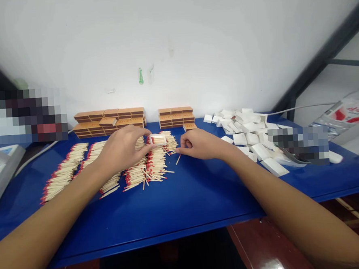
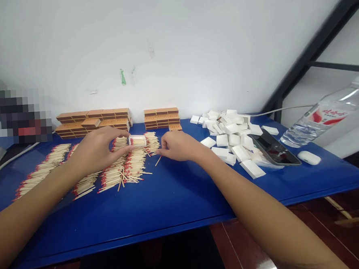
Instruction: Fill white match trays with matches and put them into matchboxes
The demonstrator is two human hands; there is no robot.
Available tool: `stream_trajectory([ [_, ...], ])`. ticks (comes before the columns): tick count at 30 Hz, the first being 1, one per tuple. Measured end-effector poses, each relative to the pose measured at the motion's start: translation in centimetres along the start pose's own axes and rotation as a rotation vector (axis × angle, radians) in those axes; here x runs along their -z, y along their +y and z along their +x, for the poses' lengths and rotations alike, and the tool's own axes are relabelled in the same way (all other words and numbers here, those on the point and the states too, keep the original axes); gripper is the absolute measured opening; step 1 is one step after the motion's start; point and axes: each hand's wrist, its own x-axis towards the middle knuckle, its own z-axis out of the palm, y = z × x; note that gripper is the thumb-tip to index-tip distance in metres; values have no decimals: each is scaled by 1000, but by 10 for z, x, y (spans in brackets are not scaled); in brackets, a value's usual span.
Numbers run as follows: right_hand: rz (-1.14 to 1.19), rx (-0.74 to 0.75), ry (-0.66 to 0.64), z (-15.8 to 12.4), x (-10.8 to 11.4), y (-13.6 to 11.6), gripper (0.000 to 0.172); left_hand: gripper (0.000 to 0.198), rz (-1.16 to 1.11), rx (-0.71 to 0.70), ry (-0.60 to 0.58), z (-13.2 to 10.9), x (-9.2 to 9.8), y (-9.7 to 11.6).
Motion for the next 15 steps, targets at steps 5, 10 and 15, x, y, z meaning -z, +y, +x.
stream_trajectory([
  [5,-44,-53,-71,-4,-2,-9,49,43,6,-7,3,-1,-1,-1],
  [10,39,9,-128,-7,-4,-10,23,41,10,-10,7,-1,-2,-2],
  [15,132,85,-175,-6,-3,-7,11,43,15,-14,-14,-1,-4,0],
])
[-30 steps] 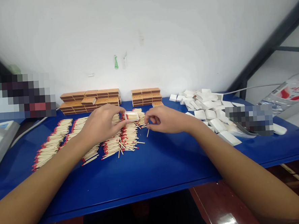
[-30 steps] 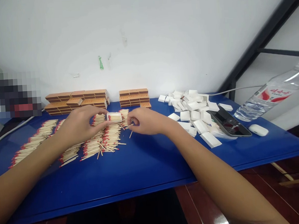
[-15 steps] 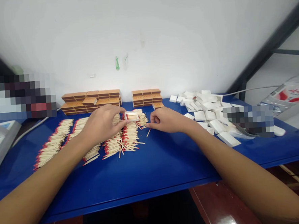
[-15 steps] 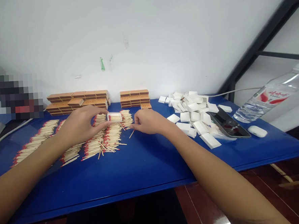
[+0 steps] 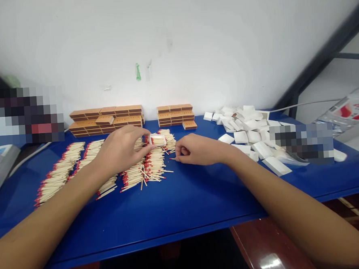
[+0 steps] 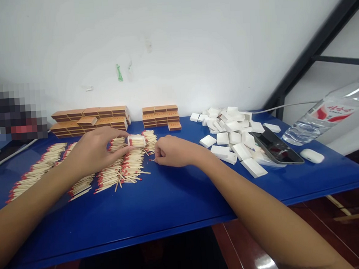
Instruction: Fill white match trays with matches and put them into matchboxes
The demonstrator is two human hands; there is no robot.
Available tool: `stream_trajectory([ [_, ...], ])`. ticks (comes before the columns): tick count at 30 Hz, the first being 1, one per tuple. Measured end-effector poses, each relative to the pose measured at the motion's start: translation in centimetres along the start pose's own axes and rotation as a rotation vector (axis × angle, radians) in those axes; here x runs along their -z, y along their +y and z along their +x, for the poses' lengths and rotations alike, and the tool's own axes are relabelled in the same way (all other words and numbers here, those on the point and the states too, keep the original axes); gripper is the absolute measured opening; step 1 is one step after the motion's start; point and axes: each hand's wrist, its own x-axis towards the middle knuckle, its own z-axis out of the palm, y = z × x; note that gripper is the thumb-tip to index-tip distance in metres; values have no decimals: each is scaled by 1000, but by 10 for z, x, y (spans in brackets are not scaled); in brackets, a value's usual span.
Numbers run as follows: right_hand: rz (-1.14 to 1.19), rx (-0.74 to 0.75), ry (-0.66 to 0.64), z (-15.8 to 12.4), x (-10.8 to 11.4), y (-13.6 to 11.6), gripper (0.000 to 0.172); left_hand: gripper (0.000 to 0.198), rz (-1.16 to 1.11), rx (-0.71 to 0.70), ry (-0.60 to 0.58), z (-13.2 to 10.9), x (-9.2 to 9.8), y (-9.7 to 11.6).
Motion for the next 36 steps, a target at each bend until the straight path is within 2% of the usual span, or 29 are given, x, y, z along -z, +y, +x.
stream_trajectory([
  [4,-14,0,52,5,-2,3,9,43,-5,1,-6,0,0,1],
  [8,-81,-21,134,8,-3,8,15,43,-13,-3,11,0,1,-1],
  [15,-19,-18,81,8,-3,13,5,44,-16,-7,19,1,3,0],
  [21,-47,-5,116,6,-1,12,8,44,6,-4,13,0,2,1],
  [27,-23,27,74,6,0,7,9,42,4,-17,19,0,1,-2],
  [36,-24,47,84,6,0,4,6,45,8,-20,16,0,1,-2],
])
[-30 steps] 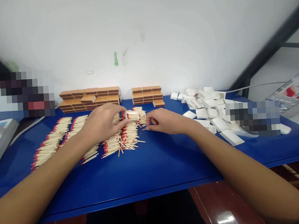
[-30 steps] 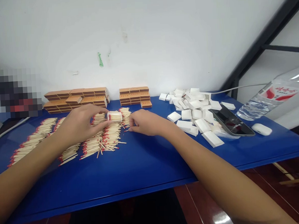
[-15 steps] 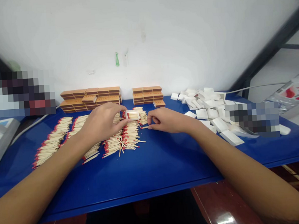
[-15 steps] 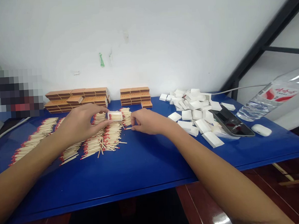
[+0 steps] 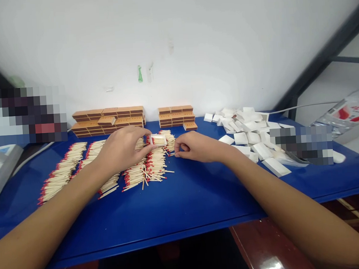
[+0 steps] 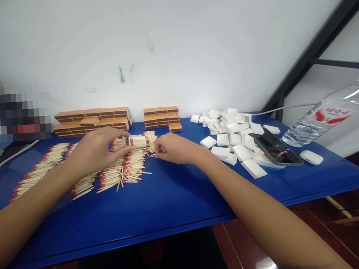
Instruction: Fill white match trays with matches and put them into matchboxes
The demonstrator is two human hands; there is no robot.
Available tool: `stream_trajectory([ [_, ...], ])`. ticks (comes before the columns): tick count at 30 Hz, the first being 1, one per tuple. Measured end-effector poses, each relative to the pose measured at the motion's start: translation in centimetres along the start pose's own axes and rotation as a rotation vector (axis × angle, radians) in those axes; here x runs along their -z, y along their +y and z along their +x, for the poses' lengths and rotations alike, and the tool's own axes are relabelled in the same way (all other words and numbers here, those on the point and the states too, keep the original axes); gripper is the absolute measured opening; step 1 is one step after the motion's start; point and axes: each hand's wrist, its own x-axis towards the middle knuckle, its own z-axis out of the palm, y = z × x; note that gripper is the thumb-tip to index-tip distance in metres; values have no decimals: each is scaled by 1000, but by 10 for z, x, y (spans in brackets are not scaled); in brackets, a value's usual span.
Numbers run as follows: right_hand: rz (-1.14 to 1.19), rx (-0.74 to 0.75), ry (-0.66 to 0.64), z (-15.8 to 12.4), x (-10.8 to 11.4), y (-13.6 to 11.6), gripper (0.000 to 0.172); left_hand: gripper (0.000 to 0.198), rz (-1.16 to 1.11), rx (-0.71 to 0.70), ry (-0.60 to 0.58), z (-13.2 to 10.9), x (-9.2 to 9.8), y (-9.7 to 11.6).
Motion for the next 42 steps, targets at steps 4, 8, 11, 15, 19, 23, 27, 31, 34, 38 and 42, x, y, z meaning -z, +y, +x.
stream_trajectory([
  [4,-19,-1,-6,1,-1,1,10,45,5,0,-8,0,1,1],
  [8,-6,-8,12,1,0,0,4,43,5,-10,8,0,2,1],
  [11,-11,-17,-11,1,1,-2,7,42,11,-10,11,0,1,1],
  [15,-13,-3,10,1,0,-2,6,43,11,-11,19,0,0,1],
  [19,-7,21,37,1,-1,-1,5,43,8,-11,22,0,0,1],
  [23,-12,10,0,2,-2,0,8,42,10,-9,17,0,0,1],
  [27,-7,20,31,2,-2,1,4,41,11,-8,19,0,0,0],
  [31,-13,41,25,3,-3,1,5,40,10,-7,14,0,1,1],
  [34,-13,7,4,3,-3,1,7,40,13,-7,8,0,1,1],
  [38,-12,-3,-4,2,-2,1,6,42,9,-1,13,0,1,1],
  [42,12,-11,12,2,-1,3,3,42,0,-8,8,0,1,2],
])
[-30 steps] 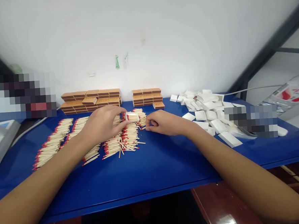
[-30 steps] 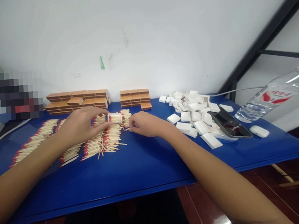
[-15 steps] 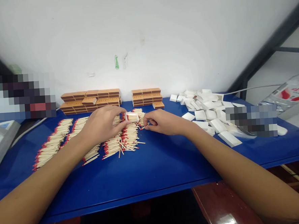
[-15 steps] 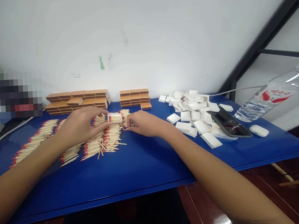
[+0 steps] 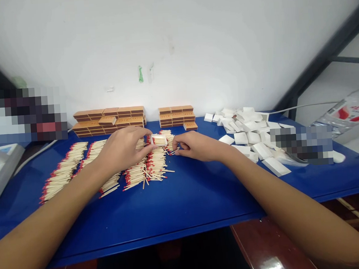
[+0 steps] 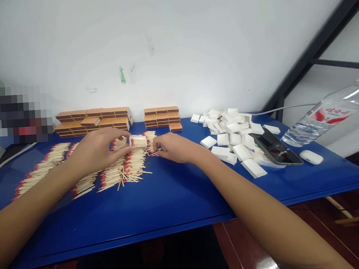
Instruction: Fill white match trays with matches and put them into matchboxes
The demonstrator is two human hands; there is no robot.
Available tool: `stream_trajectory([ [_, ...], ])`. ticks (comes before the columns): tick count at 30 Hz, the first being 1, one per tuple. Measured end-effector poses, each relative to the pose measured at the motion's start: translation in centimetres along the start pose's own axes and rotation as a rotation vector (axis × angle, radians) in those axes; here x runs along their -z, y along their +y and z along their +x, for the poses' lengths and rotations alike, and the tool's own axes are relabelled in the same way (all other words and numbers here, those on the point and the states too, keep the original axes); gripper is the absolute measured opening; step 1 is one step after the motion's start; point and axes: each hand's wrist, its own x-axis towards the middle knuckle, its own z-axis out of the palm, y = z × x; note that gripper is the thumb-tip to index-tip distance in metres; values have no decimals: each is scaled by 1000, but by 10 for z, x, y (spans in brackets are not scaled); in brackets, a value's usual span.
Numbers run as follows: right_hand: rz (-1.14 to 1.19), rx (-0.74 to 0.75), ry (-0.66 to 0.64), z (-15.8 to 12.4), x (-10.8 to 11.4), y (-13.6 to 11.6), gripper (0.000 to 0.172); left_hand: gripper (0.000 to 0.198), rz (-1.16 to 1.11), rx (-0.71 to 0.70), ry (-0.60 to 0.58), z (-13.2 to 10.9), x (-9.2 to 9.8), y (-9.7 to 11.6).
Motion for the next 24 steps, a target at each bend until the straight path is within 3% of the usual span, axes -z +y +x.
stream_trajectory([
  [10,-8,-2,-5,1,-1,6,12,46,-1,-11,-15,0,-3,-1],
  [18,123,78,217,-1,1,-10,15,49,-58,-34,-3,-1,-6,7],
  [24,121,78,280,-1,-4,-19,13,44,-89,-54,37,-1,-5,14],
])
